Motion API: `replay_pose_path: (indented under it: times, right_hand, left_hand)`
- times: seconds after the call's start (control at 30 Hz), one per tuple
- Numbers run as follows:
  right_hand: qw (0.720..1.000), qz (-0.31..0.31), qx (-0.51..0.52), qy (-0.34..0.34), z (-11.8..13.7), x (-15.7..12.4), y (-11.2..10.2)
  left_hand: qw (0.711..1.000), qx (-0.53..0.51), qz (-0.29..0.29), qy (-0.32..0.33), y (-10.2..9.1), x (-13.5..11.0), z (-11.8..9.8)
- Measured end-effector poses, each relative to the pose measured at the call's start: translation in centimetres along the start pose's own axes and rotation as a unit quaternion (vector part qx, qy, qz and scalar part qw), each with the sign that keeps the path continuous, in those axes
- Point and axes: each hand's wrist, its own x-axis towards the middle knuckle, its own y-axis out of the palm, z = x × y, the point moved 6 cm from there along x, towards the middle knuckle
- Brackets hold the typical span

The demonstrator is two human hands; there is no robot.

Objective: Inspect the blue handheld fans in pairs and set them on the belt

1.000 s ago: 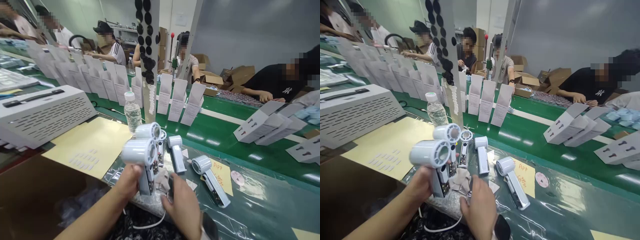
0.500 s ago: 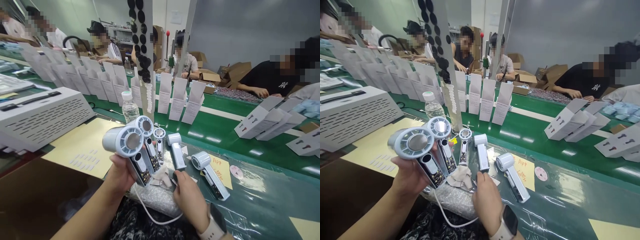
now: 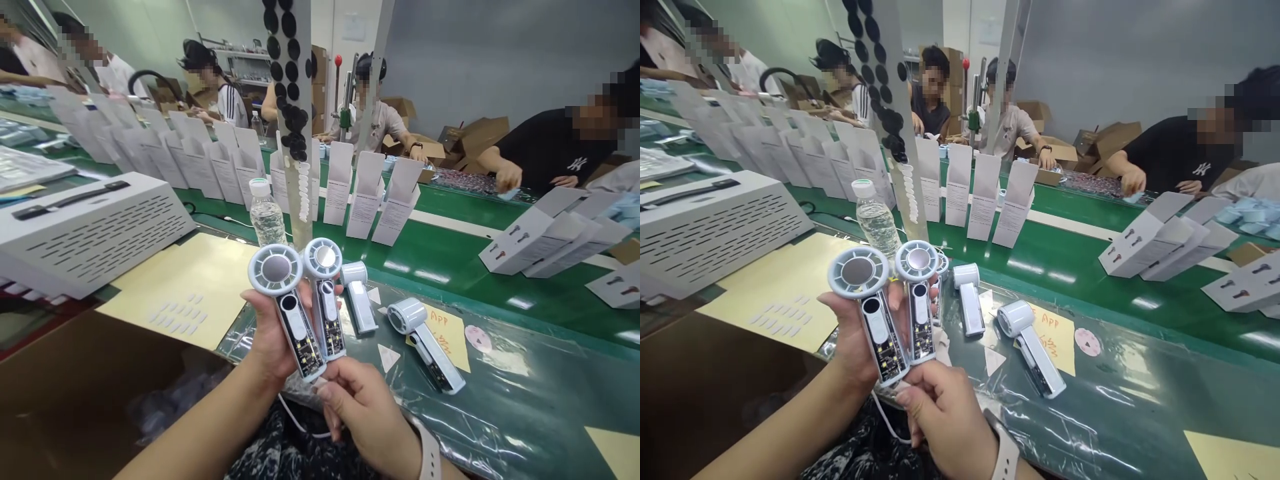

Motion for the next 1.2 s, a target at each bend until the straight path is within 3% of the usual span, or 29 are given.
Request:
replay_pose_path:
  times: [0.1, 0.27, 0.43, 0.6, 0.67, 0.77, 0.97, 1.1, 1.2]
  right_hand:
    - [0.999, -0.007, 0.012, -0.039, 0.1, 0.1, 0.2]
    - [0.998, -0.015, 0.050, -0.026, -1.1, 0.0, 0.6]
    - [0.995, -0.048, 0.085, -0.001, -1.9, 0.0, 0.9]
    - [0.986, -0.034, -0.092, -0.136, 1.0, -0.5, 0.2]
    - [0.978, -0.048, -0.103, -0.173, 1.7, -0.8, -0.1]
    - [0.986, -0.094, -0.071, -0.115, 0.8, -0.8, -0.7]
    - [0.989, -0.124, 0.080, -0.025, -1.7, -0.6, -0.1]
    - [0.993, -0.101, 0.048, -0.043, -0.9, -0.6, -0.5]
    - [0.986, -0.110, -0.049, -0.114, 0.8, -1.2, -2.1]
  left_hand:
    - [1.000, 0.007, -0.002, 0.024, -0.3, -0.2, -0.1]
    - [0.999, 0.014, -0.021, 0.034, -1.2, -0.4, 0.6]
    - [0.990, 0.069, -0.039, 0.118, -1.2, -0.5, 0.1]
    - [0.999, -0.008, -0.024, 0.037, -0.9, -0.6, 0.4]
    - [0.998, -0.053, -0.025, 0.008, -0.8, -0.7, 0.4]
    - [0.998, -0.054, -0.019, 0.012, -0.7, -0.7, 0.2]
    - [0.993, 0.050, -0.005, 0.102, -0.1, -1.2, 0.0]
    - [0.992, 0.073, 0.024, 0.101, 0.0, -1.3, 0.4]
    - [0.995, 0.053, 0.029, 0.078, -0.4, -1.0, 0.2]
